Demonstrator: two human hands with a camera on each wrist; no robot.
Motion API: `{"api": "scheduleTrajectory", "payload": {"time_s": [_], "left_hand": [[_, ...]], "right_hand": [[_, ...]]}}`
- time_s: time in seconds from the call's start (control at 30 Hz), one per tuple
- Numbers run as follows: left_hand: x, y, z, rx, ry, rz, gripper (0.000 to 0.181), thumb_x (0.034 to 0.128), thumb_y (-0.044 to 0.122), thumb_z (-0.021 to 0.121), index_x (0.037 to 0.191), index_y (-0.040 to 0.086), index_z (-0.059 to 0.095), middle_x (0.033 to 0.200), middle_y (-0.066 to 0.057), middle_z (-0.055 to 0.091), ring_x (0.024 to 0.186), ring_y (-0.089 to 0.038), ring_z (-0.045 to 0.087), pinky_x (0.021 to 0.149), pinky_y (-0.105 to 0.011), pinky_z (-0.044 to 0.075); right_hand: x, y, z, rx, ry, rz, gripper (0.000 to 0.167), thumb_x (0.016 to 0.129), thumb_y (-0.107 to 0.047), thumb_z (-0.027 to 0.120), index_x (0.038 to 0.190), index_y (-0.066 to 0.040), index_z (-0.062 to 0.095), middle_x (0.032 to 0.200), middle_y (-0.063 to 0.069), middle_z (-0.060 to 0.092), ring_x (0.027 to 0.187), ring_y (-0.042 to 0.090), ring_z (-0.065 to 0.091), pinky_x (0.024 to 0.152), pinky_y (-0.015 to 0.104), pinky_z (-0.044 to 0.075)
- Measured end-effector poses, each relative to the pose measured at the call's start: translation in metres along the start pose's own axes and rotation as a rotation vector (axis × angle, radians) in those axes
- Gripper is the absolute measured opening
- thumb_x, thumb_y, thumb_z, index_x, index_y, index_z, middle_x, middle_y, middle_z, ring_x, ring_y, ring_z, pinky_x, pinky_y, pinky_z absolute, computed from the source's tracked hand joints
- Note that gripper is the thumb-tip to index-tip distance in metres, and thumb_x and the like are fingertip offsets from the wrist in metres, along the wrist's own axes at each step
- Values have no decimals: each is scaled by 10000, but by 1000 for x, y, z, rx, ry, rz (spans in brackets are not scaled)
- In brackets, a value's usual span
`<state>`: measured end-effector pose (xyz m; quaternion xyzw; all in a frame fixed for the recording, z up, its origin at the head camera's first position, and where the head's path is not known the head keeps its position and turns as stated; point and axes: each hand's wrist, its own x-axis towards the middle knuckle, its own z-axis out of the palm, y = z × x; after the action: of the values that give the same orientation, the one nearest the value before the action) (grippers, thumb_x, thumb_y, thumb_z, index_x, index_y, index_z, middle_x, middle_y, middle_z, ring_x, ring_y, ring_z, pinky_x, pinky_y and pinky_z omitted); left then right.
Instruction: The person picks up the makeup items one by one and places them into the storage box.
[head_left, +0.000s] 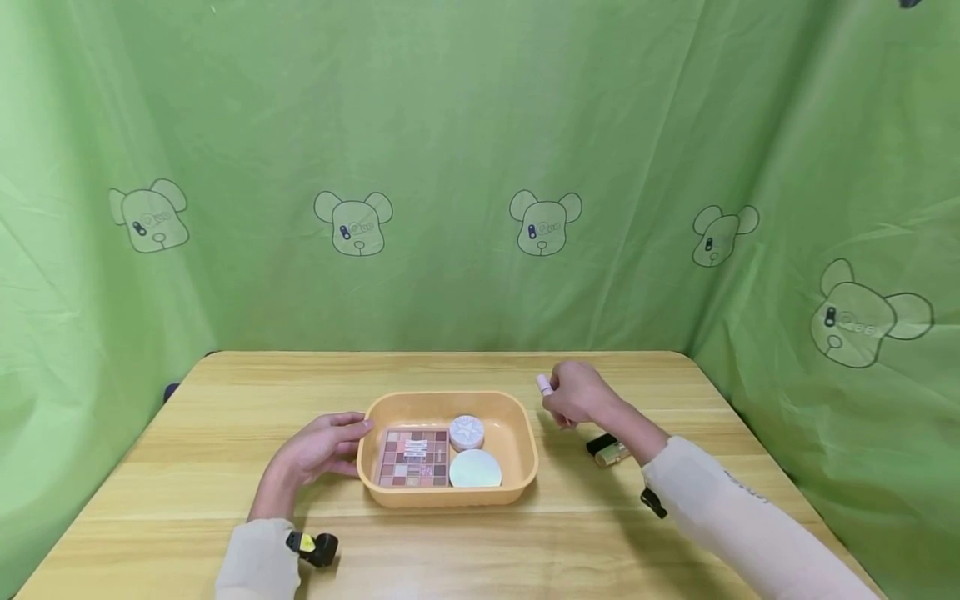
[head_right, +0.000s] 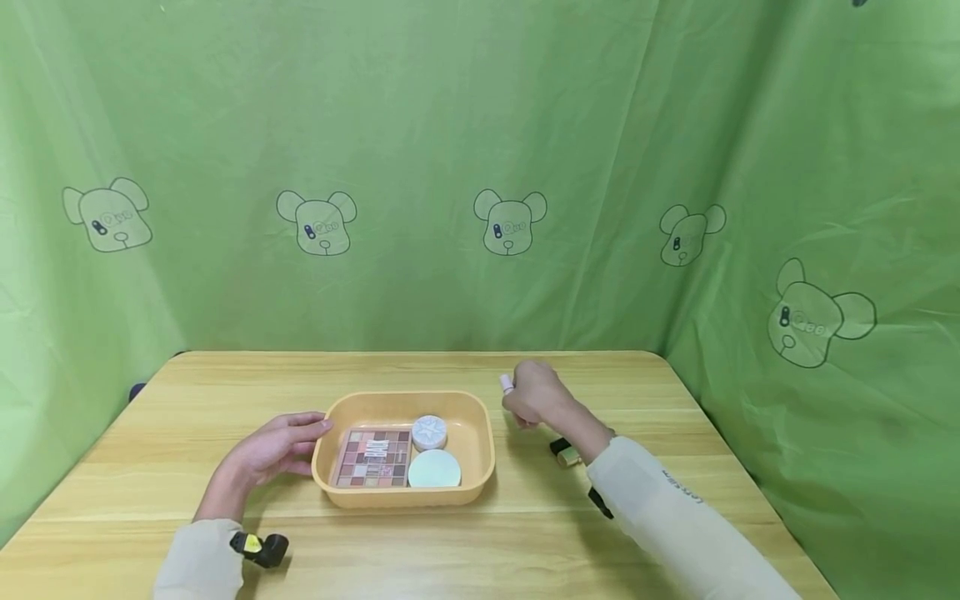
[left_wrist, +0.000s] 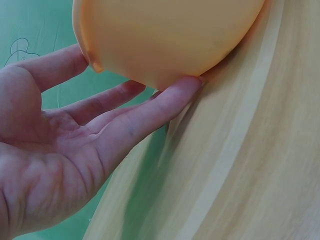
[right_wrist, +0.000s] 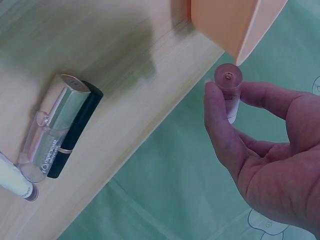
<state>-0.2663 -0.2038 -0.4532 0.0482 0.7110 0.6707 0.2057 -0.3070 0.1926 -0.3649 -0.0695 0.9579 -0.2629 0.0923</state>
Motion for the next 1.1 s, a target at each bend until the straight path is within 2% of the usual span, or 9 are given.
{"api": "scheduleTrajectory", "payload": {"time_s": [0.27,0.5,0.83,1.1], "left_hand": [[1,-1,0,-7,-5,3,713,1044,264,559,1524,-146,228,1437,-381,472,1233,-429,618,927,-500,619],[0,0,1,-4,-6,3,721,1047,266,554,1527,-151,215,1445,-382,464,1245,-436,609,929,-499,618],[0,0,-1,-8,11,-8,717,1042,268,562,1526,-142,226,1450,-378,461,1241,-431,612,927,-494,620],[-2,1,0,-7,4,-11,726,1045,265,557,1530,-146,208,1454,-379,455,1244,-432,609,931,-493,618]], "right_hand": [[-4,-7,0,-3,7,-20,94,859,-27,597,939,23,605,590,105,656,492,181,628,451,243,554],[-10,-15,0,-1,10,-39,151,863,-13,593,998,52,605,590,115,654,494,193,636,481,286,592],[-12,-27,6,-75,21,-85,123,852,-26,603,961,25,627,563,95,664,452,139,606,423,201,505],[-16,-37,15,-29,15,-78,114,898,-33,654,979,46,636,616,122,674,475,146,615,432,217,537]]}}
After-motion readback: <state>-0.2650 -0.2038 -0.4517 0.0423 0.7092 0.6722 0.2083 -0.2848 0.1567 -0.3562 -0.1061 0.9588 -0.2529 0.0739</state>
